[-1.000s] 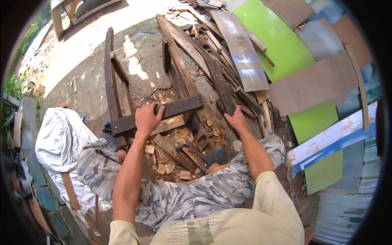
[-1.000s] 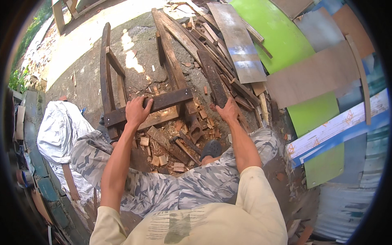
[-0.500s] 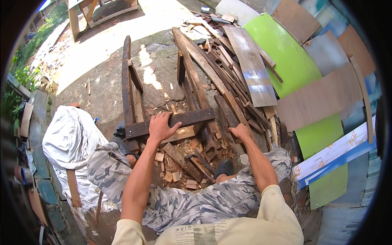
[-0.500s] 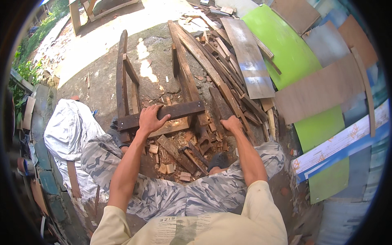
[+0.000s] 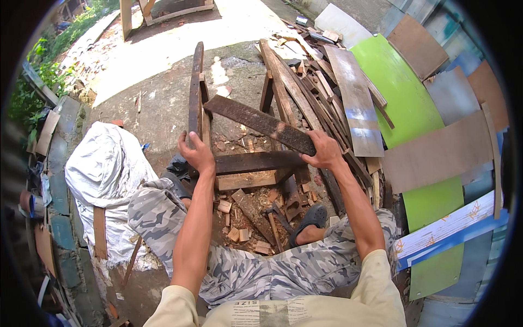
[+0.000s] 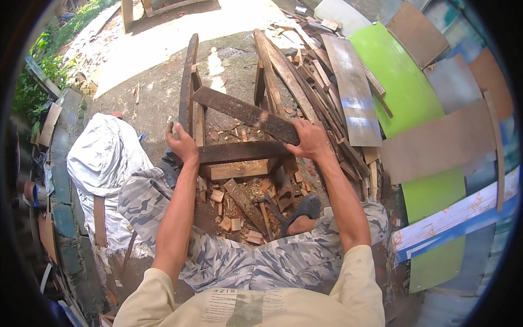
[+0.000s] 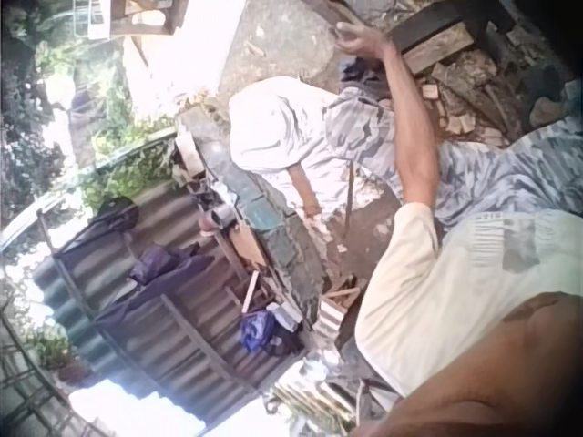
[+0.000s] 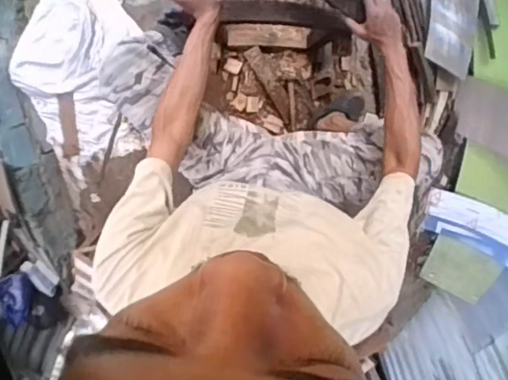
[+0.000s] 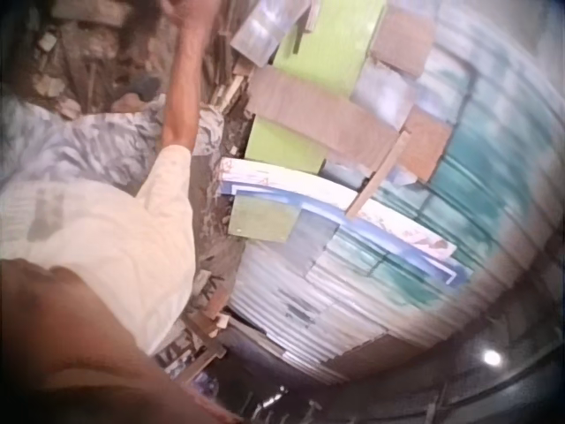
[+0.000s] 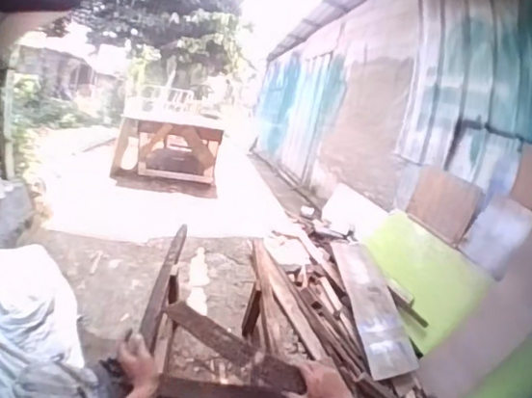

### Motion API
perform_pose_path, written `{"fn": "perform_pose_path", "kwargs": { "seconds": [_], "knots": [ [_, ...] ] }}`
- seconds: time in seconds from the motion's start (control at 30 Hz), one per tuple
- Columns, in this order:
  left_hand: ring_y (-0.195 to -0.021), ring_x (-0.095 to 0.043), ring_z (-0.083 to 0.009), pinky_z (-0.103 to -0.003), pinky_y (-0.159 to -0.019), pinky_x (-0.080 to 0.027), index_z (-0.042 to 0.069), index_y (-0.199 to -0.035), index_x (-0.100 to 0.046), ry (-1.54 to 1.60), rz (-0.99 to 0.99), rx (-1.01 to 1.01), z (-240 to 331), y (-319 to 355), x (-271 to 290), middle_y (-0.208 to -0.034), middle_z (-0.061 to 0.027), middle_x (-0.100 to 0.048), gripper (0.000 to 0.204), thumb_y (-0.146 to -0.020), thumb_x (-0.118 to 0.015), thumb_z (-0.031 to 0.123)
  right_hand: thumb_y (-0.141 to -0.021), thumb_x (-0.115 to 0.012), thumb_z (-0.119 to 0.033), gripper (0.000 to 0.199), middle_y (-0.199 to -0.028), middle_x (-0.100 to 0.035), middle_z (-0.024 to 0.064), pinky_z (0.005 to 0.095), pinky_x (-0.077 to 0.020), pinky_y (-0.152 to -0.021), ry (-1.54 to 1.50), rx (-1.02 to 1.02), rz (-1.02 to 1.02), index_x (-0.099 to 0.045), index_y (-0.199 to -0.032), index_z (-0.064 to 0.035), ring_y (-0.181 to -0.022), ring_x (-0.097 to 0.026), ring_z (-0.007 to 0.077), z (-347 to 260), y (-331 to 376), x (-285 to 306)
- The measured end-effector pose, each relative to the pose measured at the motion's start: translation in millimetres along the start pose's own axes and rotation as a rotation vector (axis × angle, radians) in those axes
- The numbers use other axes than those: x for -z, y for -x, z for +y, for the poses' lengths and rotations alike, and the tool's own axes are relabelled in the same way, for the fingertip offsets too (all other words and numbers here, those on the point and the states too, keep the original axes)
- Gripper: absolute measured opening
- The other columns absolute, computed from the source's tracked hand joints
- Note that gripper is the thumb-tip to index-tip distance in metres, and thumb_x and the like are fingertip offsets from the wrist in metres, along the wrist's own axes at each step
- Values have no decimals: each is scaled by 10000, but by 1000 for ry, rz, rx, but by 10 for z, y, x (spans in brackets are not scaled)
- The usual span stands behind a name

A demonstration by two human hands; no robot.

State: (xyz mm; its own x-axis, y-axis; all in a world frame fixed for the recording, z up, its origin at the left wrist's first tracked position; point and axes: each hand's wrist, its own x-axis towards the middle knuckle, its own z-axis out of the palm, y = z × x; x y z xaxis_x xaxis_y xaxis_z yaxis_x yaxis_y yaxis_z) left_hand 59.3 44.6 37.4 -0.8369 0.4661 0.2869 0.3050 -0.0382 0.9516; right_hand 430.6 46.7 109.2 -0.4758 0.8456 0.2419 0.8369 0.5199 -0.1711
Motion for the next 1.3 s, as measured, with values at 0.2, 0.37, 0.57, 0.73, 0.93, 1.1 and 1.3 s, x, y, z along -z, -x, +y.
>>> {"fn": "perform_pose_path", "kwargs": {
  "seconds": [0.2,0.37,0.57,0.73,0.93,1.1,1.3],
  "knots": [
    [-1114,-625,-232,-340,-1006,-447,-82,-1260,-636,91,-206,344,-118,-615,432,-1213,-160,-686,569,-1015,-602,430,-759,-812,-427,694,-1190,-625,141,427,-540,-915,-33,273,-125,-566,-1268,-24,-1123,-621,332,-149,-559,-356],
    [-1173,-639,-274,-370,-1032,-464,-54,-1299,-628,-87,-471,230,-280,-614,593,-1271,-191,-671,542,-951,-708,353,-815,-787,-444,693,-1238,-646,148,391,-490,-981,132,304,-201,-573,-1328,-31,-1207,-588,315,-85,-801,-438],
    [-1176,-643,-298,-386,-1031,-474,-39,-1341,-607,-249,-505,153,-452,-615,531,-1281,-216,-663,577,-914,-745,323,-910,-702,-466,592,-1226,-685,201,455,-503,-981,-347,-435,46,-619,-1300,-27,-1171,-636,361,375,-675,-588],
    [-1112,-660,-246,-339,-978,-488,-48,-1267,-673,-44,-466,401,-659,-836,527,-1220,-177,-705,501,-949,-708,338,-994,-618,-482,579,-1290,-645,93,466,-514,-942,-953,-966,-152,-592,-1368,-41,-1118,-634,273,589,-402,-802],
    [-1079,-655,-225,-338,-969,-478,-64,-1257,-669,74,-415,488,-757,-743,383,-1193,-155,-711,516,-968,-681,363,-1003,-636,-435,555,-1291,-663,106,364,-432,-1028,-1223,-894,-15,-620,-1355,-6,-1159,-610,217,685,-247,-1204],
    [-987,-671,-214,-333,-887,-512,-65,-1157,-692,102,-406,568,-679,-678,470,-1094,-134,-718,472,-938,-707,352,-1002,-654,-301,481,-1223,-695,118,318,-485,-947,-1014,-874,21,-629,-1320,59,-1057,-645,179,681,-259,-1250],
    [-909,-680,-220,-325,-819,-527,-37,-1091,-700,205,-514,821,-598,-865,468,-1039,-121,-720,345,-937,-681,271,-974,-651,-199,431,-1191,-705,130,355,-529,-888,-1042,-930,33,-623,-1330,43,-1074,-678,237,604,-271,-1159]
  ]
}}
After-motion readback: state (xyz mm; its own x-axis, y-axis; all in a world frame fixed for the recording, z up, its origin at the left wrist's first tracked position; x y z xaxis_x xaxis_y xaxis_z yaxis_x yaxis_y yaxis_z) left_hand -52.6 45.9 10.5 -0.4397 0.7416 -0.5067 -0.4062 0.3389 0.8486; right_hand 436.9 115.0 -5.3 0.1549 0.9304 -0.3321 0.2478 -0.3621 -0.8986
